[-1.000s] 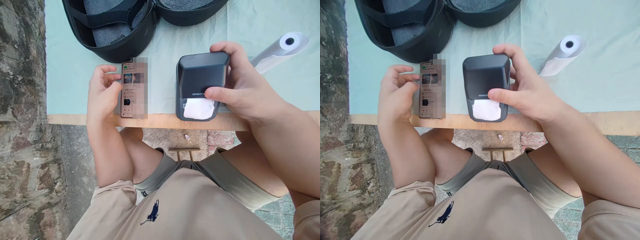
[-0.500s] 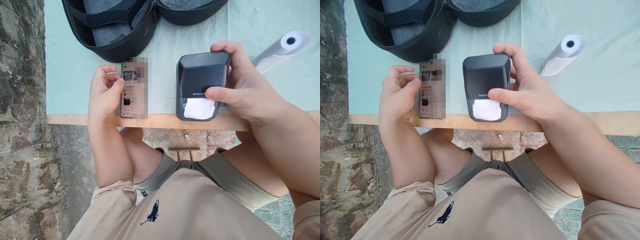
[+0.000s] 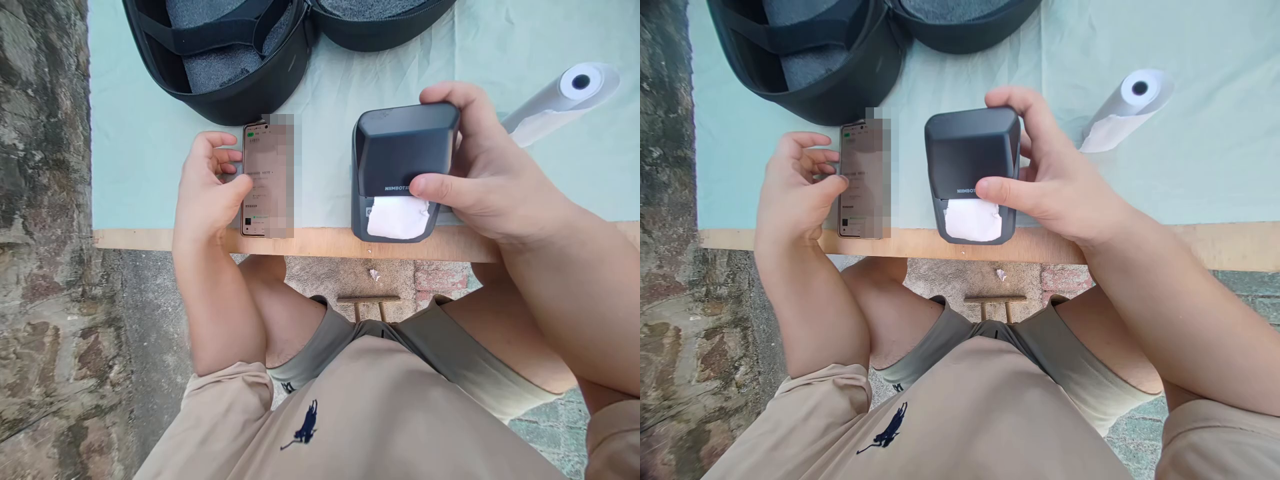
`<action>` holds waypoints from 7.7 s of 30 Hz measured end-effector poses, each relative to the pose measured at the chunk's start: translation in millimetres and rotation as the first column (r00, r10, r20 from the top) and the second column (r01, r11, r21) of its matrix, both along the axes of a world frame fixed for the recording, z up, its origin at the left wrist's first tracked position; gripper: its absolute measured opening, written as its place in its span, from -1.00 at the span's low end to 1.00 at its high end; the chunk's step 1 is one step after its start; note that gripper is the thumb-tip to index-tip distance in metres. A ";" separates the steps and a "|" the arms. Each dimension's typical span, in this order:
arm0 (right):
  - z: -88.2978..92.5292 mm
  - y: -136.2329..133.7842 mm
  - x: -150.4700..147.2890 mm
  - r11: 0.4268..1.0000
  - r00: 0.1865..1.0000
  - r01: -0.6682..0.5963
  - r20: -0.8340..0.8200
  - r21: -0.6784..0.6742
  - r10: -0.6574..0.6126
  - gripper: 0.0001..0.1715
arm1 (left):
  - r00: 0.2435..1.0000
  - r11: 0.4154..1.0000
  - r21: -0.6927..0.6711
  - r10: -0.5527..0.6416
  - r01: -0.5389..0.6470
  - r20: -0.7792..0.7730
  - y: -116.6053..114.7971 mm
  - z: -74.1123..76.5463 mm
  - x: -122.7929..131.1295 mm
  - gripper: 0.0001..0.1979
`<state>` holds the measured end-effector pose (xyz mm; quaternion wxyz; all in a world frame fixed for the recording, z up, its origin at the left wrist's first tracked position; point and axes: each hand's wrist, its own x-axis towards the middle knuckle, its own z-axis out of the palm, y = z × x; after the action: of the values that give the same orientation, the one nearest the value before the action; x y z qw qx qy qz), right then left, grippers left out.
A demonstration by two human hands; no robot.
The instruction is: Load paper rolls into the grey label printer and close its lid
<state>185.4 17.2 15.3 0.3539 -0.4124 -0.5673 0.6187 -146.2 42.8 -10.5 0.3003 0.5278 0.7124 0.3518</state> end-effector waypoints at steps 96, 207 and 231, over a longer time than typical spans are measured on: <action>-2.7 -0.2 0.6 1.000 1.000 0.005 0.006 -0.009 -0.005 -0.19 | 0.960 0.990 0.065 -0.140 0.127 0.244 -2.1 0.3 1.7 -0.57; -1.7 0.2 1.3 1.000 1.000 -0.007 0.008 -0.009 0.007 -0.19 | 0.987 0.988 -0.006 -0.155 0.156 0.027 -6.4 5.6 2.5 -0.57; -2.6 0.0 1.8 1.000 1.000 -0.005 0.003 -0.011 0.005 -0.20 | 0.994 0.994 -0.036 -0.103 0.102 -0.042 -8.1 12.5 9.2 -0.51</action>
<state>187.3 17.2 12.7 0.3493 -0.4137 -0.5654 0.6223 -137.0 34.7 2.0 0.3111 0.5661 0.6966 0.3122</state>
